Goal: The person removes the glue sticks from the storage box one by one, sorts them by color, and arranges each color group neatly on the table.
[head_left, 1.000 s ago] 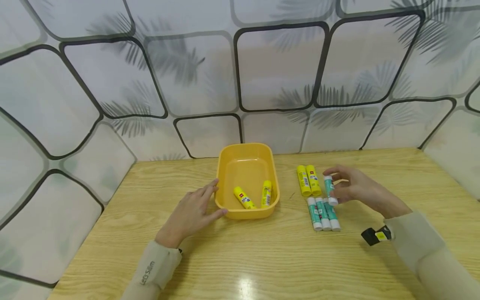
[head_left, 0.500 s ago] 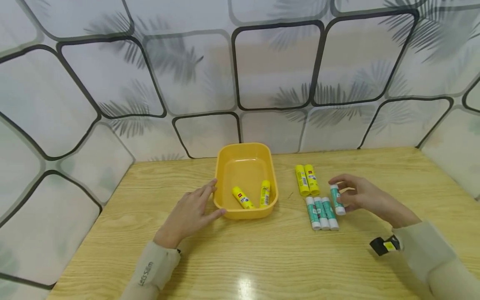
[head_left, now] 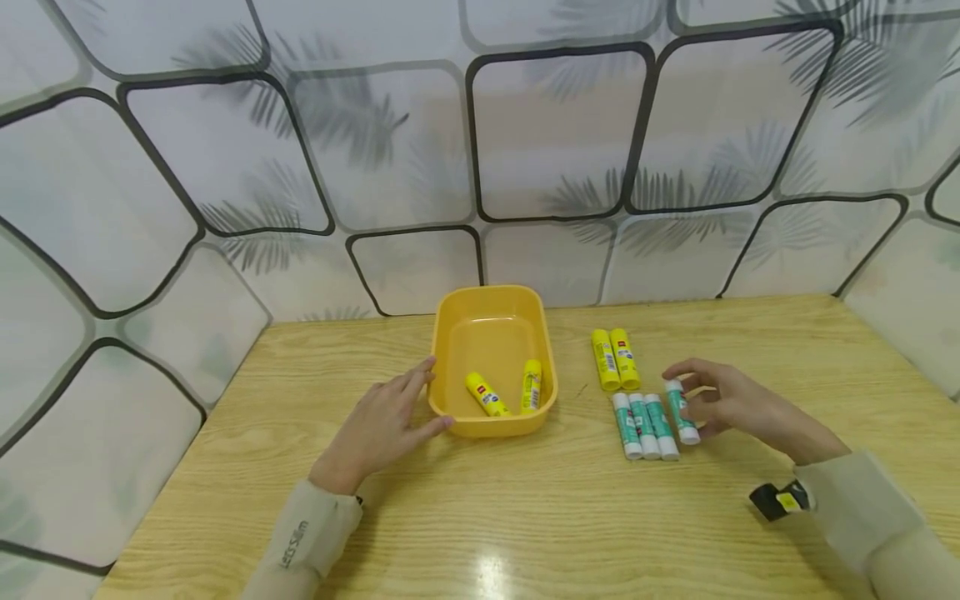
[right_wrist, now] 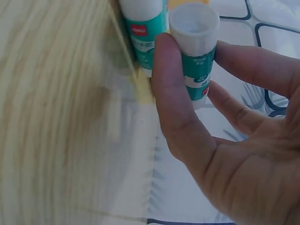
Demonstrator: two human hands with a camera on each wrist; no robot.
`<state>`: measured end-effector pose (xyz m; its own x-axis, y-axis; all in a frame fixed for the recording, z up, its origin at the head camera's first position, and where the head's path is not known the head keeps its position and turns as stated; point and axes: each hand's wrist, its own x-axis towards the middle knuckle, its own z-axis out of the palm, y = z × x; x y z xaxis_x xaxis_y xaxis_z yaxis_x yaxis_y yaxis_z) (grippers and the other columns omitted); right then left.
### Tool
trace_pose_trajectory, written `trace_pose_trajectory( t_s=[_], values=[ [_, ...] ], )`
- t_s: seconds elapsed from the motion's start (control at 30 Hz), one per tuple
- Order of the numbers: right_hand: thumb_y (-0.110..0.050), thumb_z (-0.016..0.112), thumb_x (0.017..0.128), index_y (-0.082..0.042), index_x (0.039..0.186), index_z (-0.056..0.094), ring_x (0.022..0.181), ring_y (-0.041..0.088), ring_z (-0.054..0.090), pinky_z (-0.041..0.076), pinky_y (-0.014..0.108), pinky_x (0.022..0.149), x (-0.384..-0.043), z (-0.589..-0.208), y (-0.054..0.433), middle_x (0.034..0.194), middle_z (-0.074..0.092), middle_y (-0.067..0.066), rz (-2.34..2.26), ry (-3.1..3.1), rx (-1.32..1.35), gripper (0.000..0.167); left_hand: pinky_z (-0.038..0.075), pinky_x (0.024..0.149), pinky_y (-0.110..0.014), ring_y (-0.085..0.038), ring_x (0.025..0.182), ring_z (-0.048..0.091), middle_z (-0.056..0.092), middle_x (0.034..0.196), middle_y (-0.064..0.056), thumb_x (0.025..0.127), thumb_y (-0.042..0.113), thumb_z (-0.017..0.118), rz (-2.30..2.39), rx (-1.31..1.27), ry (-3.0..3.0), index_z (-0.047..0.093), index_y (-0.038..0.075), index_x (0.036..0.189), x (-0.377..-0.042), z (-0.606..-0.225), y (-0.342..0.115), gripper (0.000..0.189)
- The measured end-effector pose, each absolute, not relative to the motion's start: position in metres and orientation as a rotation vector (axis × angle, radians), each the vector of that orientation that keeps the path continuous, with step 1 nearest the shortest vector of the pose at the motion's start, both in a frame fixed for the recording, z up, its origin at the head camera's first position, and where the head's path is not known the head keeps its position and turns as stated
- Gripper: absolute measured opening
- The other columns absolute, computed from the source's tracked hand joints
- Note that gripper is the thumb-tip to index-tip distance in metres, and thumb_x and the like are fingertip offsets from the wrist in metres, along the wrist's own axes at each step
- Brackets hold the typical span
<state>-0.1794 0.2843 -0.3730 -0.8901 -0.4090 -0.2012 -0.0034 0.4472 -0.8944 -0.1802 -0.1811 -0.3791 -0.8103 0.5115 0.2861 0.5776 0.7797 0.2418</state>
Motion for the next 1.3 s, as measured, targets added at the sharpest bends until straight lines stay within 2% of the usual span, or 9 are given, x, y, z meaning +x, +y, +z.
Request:
trace_pose_trajectory(
  t_s=[0.33, 0.5, 0.63, 0.97, 1.13, 1.3],
  values=[
    [0.005, 0.064, 0.09, 0.017, 0.138, 0.036, 0.088, 0.026, 0.059, 0.06, 0.038, 0.065, -0.179, -0.38, 0.282, 0.119, 0.046, 0.028, -1.407, 2.318, -0.37, 0.057, 0.046, 0.1, -0.059, -0.031, 0.09, 0.067, 0.062, 0.135, -0.019, 0.095, 0.049, 0.067, -0.47, -0.858, -2.777, 0.035, -0.006, 0.154, -0.181, -0.379, -0.182, 0.086],
    [0.005, 0.065, 0.089, 0.015, 0.136, 0.04, 0.088, 0.027, 0.06, 0.06, 0.038, 0.064, -0.179, -0.38, 0.28, 0.116, 0.048, 0.028, -1.334, 2.361, -0.345, 0.055, 0.045, 0.101, -0.059, -0.037, 0.105, 0.066, 0.062, 0.135, -0.019, 0.095, 0.049, 0.068, -0.475, -0.854, -2.783, 0.035, -0.005, 0.154, -0.181, -0.379, -0.181, 0.087],
    [0.004, 0.065, 0.09, 0.015, 0.135, 0.042, 0.088, 0.026, 0.06, 0.06, 0.038, 0.064, -0.179, -0.38, 0.278, 0.116, 0.049, 0.029, -1.269, 2.4, -0.324, 0.052, 0.045, 0.101, -0.059, -0.039, 0.111, 0.064, 0.062, 0.136, -0.019, 0.095, 0.049, 0.068, -0.475, -0.853, -2.785, 0.035, -0.005, 0.154, -0.181, -0.379, -0.182, 0.087],
    [0.004, 0.067, 0.089, 0.013, 0.132, 0.045, 0.085, 0.026, 0.059, 0.059, 0.036, 0.061, -0.179, -0.384, 0.275, 0.112, 0.05, 0.028, -1.231, 2.434, -0.369, 0.049, 0.045, 0.101, -0.059, -0.039, 0.109, 0.065, 0.061, 0.137, -0.02, 0.095, 0.05, 0.067, -0.465, -0.853, -2.785, 0.035, -0.005, 0.154, -0.18, -0.38, -0.181, 0.087],
    [0.003, 0.065, 0.091, 0.014, 0.139, 0.04, 0.089, 0.028, 0.061, 0.061, 0.038, 0.063, -0.179, -0.383, 0.277, 0.116, 0.047, 0.032, -1.265, 2.398, -0.374, 0.055, 0.046, 0.1, -0.059, -0.039, 0.109, 0.065, 0.061, 0.136, -0.02, 0.095, 0.05, 0.067, -0.46, -0.851, -2.781, 0.035, -0.005, 0.154, -0.18, -0.38, -0.181, 0.087],
    [-0.002, 0.061, 0.099, 0.015, 0.146, 0.031, 0.099, 0.035, 0.062, 0.061, 0.04, 0.067, -0.186, -0.366, 0.28, 0.124, 0.043, 0.039, -1.269, 2.446, -0.355, 0.058, 0.047, 0.1, -0.059, -0.037, 0.104, 0.066, 0.062, 0.136, -0.02, 0.095, 0.05, 0.067, -0.459, -0.855, -2.774, 0.035, -0.006, 0.154, -0.18, -0.379, -0.181, 0.087]
  ],
)
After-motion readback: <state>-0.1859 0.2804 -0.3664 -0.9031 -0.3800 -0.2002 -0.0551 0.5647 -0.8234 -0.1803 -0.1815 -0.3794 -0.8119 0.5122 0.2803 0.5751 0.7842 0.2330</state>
